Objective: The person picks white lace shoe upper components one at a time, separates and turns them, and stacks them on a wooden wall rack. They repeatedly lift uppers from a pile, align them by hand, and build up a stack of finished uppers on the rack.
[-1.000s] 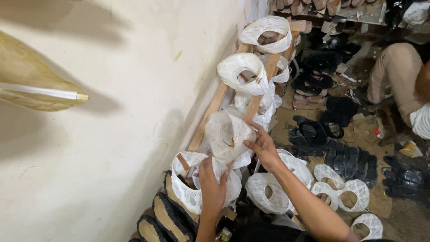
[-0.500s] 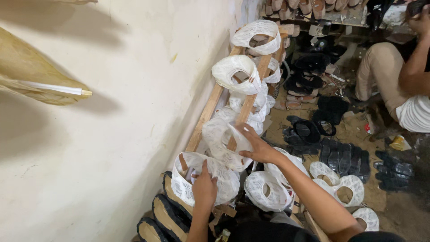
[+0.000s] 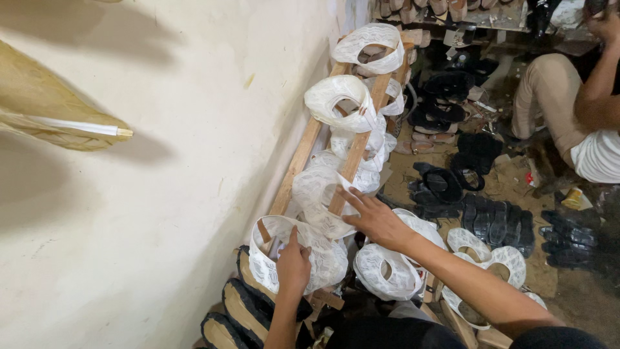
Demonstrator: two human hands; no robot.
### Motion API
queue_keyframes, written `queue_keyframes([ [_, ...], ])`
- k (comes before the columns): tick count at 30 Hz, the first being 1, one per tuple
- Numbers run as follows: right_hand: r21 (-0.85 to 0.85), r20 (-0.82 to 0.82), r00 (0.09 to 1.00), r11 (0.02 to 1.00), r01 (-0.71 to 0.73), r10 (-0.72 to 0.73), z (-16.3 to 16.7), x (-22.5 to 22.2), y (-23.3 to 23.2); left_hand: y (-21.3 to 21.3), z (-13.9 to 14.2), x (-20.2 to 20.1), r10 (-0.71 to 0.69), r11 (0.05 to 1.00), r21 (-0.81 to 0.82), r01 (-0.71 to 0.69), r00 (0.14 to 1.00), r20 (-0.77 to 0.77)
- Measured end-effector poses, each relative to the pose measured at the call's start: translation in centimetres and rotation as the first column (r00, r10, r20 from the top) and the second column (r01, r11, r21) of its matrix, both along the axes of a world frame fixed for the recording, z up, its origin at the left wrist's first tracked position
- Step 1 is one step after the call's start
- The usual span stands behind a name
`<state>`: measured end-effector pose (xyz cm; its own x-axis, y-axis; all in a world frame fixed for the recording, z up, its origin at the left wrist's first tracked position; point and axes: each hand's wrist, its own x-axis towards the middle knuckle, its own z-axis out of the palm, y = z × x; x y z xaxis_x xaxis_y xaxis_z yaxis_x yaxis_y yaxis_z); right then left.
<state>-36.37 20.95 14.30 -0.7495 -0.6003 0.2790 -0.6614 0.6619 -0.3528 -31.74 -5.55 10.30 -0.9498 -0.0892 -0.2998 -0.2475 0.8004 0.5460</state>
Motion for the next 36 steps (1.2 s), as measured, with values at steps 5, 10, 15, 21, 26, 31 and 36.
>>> queue_keyframes([
  [5, -0.300, 0.340, 0.926, 0.914, 0.273, -0.165, 0.9, -0.8, 3.6, -1.0, -1.3, -0.2, -0.096, 0.974, -0.218, 0.055, 0.978, -0.183],
  [10, -0.489, 0.135, 0.963, 0.830, 0.268, -0.232, 5.3, -0.9, 7.7, -2.4, -1.5, -0.3, -0.036, 0.996, -0.083, 0.019, 0.978, -0.208],
  [15, -0.615, 0.025, 0.949, 0.744, 0.262, -0.314, 8.2, 0.6, 7.8, -0.2, 2.8, -0.2, -0.105, 0.992, -0.108, 0.066, 0.905, -0.413],
  [21, -0.827, 0.175, 0.974, 0.515, 0.224, -0.142, 7.1, 2.5, 5.4, 4.2, 9.8, -2.7, 0.025, 0.571, 0.800, 0.186, 0.969, -0.244],
  [26, -0.917, 0.370, 0.854, -0.005, 0.400, 0.366, 3.5, 3.2, 3.7, 7.1, 13.3, -6.8, 0.135, 0.396, 0.894, 0.211, 0.949, -0.283],
  [31, -0.872, 0.482, 0.830, 0.056, 0.487, 0.280, 4.0, 4.2, 3.2, 8.6, 13.9, -7.5, 0.129, 0.150, 0.968, 0.201, 0.967, -0.221],
  [36, -0.701, 0.052, 0.973, 0.686, 0.195, -0.223, 7.9, 5.5, 2.8, 8.8, 11.8, -6.5, 0.127, -0.186, 0.973, 0.135, 0.986, -0.112],
])
